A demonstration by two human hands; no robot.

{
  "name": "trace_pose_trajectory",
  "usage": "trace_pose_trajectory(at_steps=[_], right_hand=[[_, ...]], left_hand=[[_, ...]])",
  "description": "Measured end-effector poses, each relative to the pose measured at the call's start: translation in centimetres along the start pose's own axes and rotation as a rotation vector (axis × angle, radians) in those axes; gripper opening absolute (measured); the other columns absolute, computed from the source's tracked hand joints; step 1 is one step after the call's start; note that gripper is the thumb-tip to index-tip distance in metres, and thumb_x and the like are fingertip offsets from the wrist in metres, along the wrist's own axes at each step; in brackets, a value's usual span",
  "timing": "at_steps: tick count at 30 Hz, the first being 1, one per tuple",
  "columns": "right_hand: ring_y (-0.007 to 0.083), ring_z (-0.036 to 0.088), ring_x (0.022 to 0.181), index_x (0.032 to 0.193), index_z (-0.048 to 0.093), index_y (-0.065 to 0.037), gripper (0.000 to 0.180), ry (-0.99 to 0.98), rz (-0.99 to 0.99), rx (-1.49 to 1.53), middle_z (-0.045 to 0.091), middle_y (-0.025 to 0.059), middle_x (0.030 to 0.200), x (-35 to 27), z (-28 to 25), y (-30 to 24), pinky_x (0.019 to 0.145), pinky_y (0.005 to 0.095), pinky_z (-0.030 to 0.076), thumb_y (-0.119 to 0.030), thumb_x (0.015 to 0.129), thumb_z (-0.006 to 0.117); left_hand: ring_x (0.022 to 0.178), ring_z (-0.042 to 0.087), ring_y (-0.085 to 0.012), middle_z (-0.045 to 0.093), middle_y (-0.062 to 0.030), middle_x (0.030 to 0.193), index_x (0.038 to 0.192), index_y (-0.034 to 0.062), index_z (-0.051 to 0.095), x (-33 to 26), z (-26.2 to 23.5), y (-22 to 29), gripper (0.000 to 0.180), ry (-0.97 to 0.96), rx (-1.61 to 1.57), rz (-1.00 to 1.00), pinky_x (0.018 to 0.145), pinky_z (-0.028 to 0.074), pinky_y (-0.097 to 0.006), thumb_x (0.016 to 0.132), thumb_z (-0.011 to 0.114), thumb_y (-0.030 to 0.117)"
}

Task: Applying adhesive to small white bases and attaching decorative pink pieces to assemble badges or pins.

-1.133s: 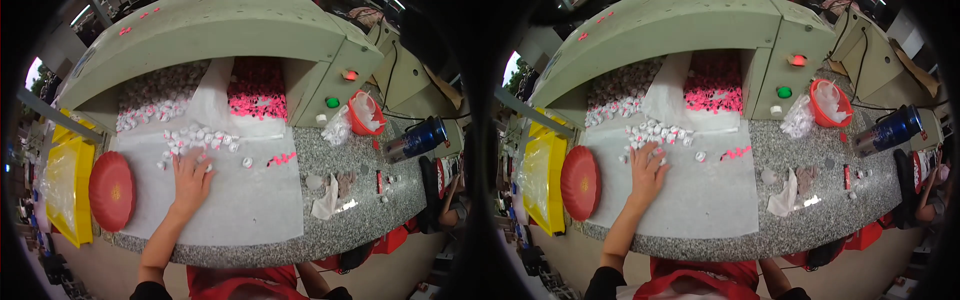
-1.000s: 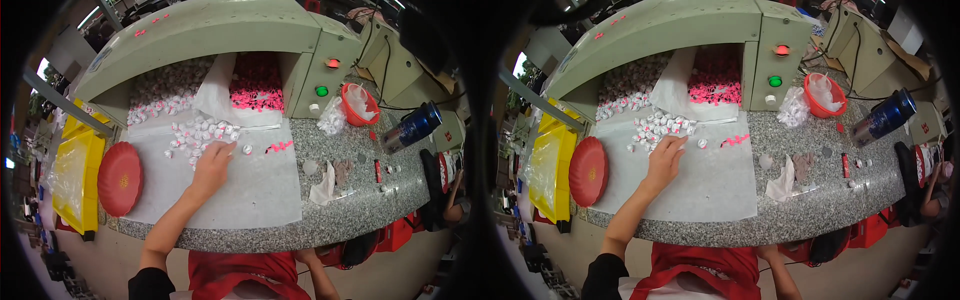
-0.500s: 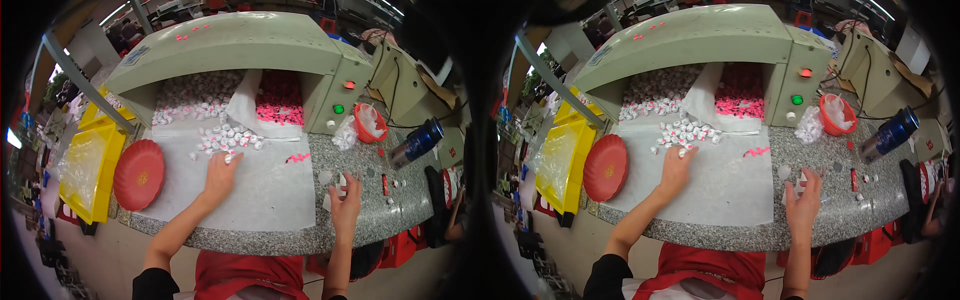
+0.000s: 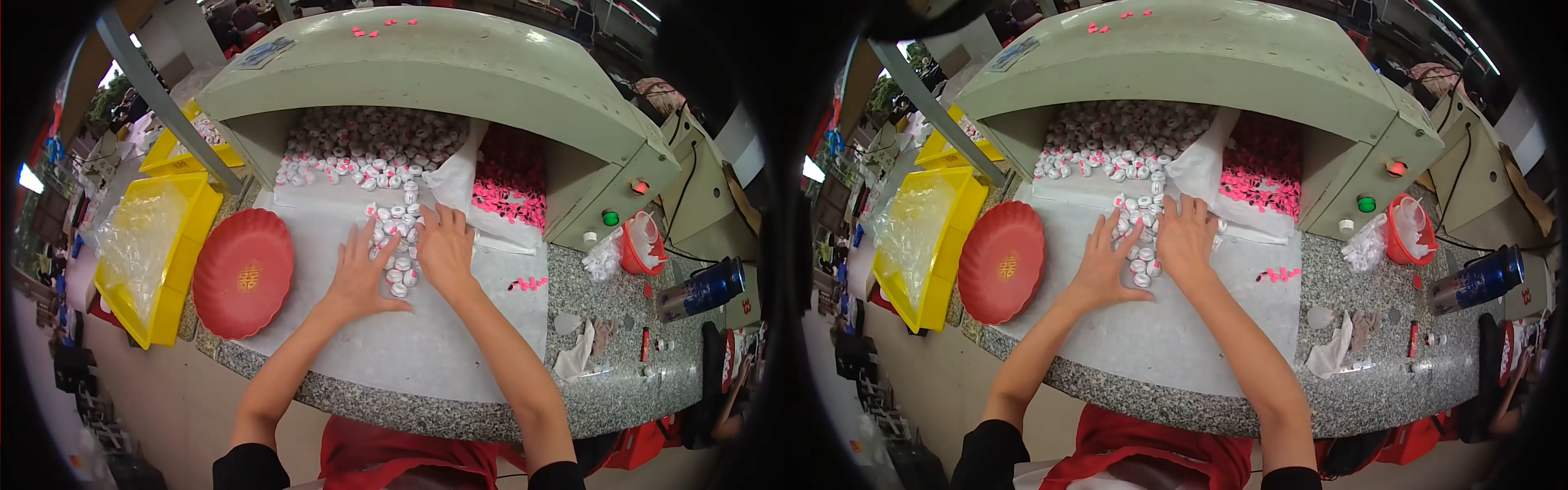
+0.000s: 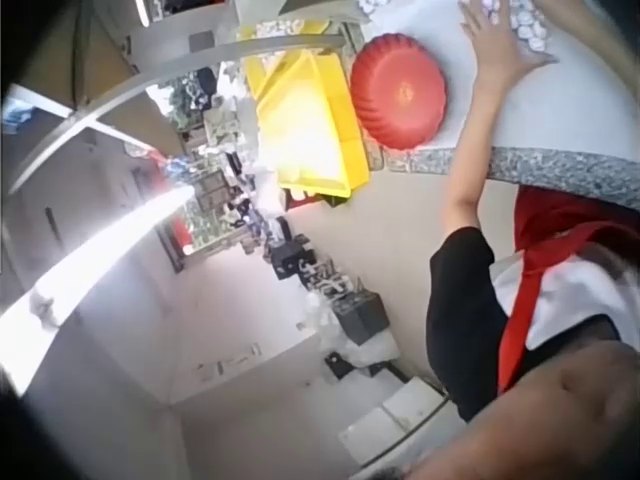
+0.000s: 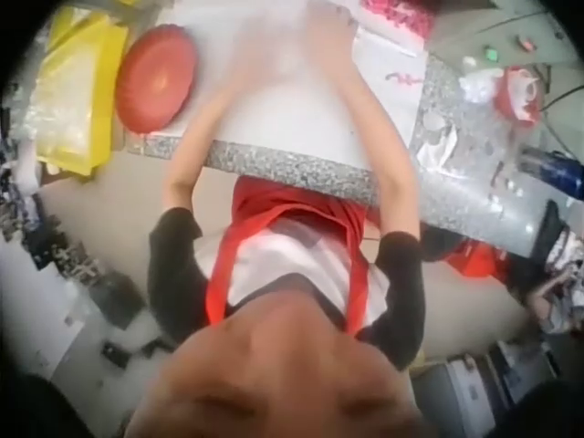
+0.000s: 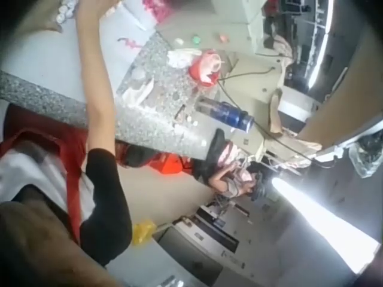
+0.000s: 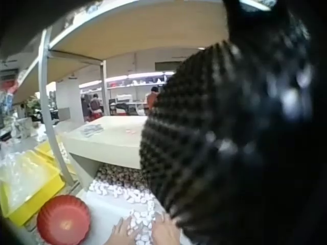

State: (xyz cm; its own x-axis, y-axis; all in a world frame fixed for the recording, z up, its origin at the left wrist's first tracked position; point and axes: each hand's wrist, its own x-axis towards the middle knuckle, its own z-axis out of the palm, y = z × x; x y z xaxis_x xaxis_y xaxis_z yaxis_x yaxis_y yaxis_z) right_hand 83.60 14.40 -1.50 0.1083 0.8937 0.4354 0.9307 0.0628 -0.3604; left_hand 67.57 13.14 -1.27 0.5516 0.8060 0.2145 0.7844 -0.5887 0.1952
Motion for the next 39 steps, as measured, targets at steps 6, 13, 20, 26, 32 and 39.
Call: trace_pose_trajectory(at_steps=[6, 13, 20, 26, 32, 39], right_hand=[[0.0297, 0.045, 0.097, 0.11, 0.052, -0.006, 0.036, -0.204, 0.134, -0.099, 0.049, 0.0119, 0.101, 1.6, 1.8, -1.8, 0.072, 0.0415, 0.046, -0.028, 0.082, 0.055], [0.0416, 0.053, 0.086, 0.113, 0.05, -0.012, 0.03, -0.229, 0.309, 0.341, 0.049, 0.0179, 0.103, 2.6, 3.7, -3.9, 0.068, 0.0465, 0.047, -0.026, 0.087, 0.044], [0.0426, 0.057, 0.082, 0.085, 0.063, 0.001, 0.035, -0.184, 0.19, 0.378, 0.058, 0.0303, 0.087, 14.4, 2.2, -2.6, 0.076, 0.047, 0.045, -0.025, 0.084, 0.039], [0.0371, 0.056, 0.091, 0.097, 0.061, -0.002, 0.03, -0.056, -0.066, 0.303, 0.057, 0.0241, 0.101, 9.4, 1.6, -0.3, 0.077, 0.0447, 0.045, -0.025, 0.082, 0.051], [0.0341, 0.037, 0.117, 0.115, 0.054, -0.01, 0.043, -0.168, -0.245, -0.141, 0.044, 0.0192, 0.122, -1.4, 1.0, 0.1, 0.087, 0.0515, 0.036, -0.032, 0.078, 0.06], [0.0301, 0.04, 0.111, 0.113, 0.055, -0.01, 0.043, -0.061, -0.123, -0.067, 0.046, 0.0161, 0.117, -2.8, -1.8, 1.0, 0.084, 0.0485, 0.035, -0.033, 0.077, 0.061]], left_hand=[[0.108, 0.043, -0.0363, 0.037, -0.0183, 0.124, 0.125, 0.0146, 0.043, 3.2, 1.3, -2.7, 0.077, 0.169, -0.17, 0.023, 0.087, 0.04, -0.045, 0.059, 0.077, 0.034], [0.088, 0.055, -0.0303, 0.05, -0.0136, 0.106, 0.105, 0.0075, 0.056, 5.3, 2.8, -3.3, 0.044, 0.273, -0.402, -0.292, 0.071, 0.047, -0.038, 0.067, 0.069, 0.025], [0.087, 0.054, -0.0384, 0.054, -0.0199, 0.096, 0.1, 0.0032, 0.056, 19.0, 0.3, -7.9, 0.034, 0.355, -0.157, -0.169, 0.073, 0.044, -0.044, 0.074, 0.061, 0.025], [0.094, 0.049, -0.037, 0.051, -0.0225, 0.1, 0.108, 0.0034, 0.055, 13.7, -2.6, -7.7, 0.042, 0.553, 0.013, -0.12, 0.078, 0.042, -0.042, 0.07, 0.066, 0.019], [0.097, 0.045, -0.0346, 0.047, -0.0189, 0.105, 0.108, 0.003, 0.055, -9.3, -3.3, 0.0, 0.036, 0.16, 0.191, -0.26, 0.081, 0.036, -0.043, 0.075, 0.062, 0.013], [0.063, 0.052, -0.0228, 0.052, -0.0125, 0.082, 0.106, 0.0037, 0.057, -14.5, -3.7, 0.5, 0.029, 0.19, 0.029, -0.49, 0.056, 0.042, -0.034, 0.078, 0.061, 0.009]])
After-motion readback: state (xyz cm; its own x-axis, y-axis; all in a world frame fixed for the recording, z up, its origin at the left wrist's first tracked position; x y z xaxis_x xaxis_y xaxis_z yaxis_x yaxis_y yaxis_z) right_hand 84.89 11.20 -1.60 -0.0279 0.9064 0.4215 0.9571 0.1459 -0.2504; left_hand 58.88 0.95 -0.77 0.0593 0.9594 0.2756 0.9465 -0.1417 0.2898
